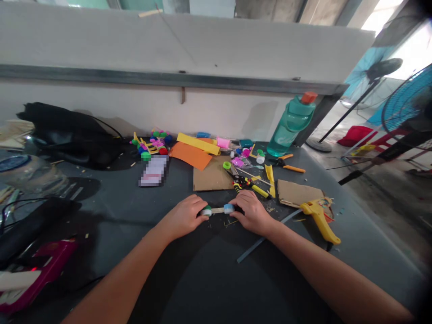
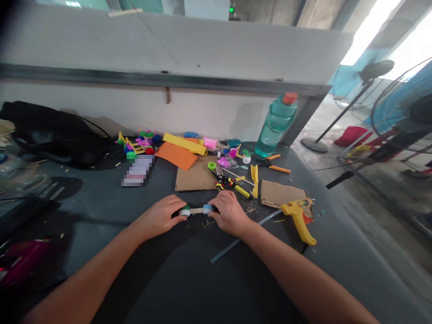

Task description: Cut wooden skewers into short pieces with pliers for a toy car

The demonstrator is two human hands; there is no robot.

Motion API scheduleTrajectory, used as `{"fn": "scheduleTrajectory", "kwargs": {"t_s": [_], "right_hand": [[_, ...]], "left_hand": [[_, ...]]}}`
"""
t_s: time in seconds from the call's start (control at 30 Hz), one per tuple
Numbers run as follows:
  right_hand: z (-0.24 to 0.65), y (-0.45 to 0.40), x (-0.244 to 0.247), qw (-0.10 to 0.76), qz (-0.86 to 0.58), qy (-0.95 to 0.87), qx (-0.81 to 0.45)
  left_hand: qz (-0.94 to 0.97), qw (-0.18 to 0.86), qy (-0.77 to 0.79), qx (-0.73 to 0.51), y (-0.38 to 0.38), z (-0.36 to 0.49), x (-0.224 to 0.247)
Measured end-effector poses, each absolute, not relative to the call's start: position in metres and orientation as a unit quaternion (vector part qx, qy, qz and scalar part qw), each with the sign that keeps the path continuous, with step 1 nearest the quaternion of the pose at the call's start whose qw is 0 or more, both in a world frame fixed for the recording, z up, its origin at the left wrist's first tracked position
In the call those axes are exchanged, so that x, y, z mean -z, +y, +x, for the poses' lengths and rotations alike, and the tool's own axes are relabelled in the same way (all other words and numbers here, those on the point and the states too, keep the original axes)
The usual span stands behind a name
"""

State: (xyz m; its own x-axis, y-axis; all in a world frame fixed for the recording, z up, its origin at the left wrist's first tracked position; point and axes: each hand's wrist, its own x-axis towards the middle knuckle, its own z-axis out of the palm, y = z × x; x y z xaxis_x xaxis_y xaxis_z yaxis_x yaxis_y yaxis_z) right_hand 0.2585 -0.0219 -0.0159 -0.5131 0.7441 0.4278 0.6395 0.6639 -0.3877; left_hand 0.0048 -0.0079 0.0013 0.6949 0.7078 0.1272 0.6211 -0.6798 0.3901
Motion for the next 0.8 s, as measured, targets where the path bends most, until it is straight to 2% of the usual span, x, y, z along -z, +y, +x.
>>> {"fn": "scheduleTrajectory", "kwargs": {"t_s": [0.8], "right_hand": [[0.2619, -0.0239, 0.0112, 0.245, -0.428, -0.866, -0.085]], "left_hand": [[0.907, 0.126, 0.384, -0.120, -0.0086, -0.0011, -0.0048]]}}
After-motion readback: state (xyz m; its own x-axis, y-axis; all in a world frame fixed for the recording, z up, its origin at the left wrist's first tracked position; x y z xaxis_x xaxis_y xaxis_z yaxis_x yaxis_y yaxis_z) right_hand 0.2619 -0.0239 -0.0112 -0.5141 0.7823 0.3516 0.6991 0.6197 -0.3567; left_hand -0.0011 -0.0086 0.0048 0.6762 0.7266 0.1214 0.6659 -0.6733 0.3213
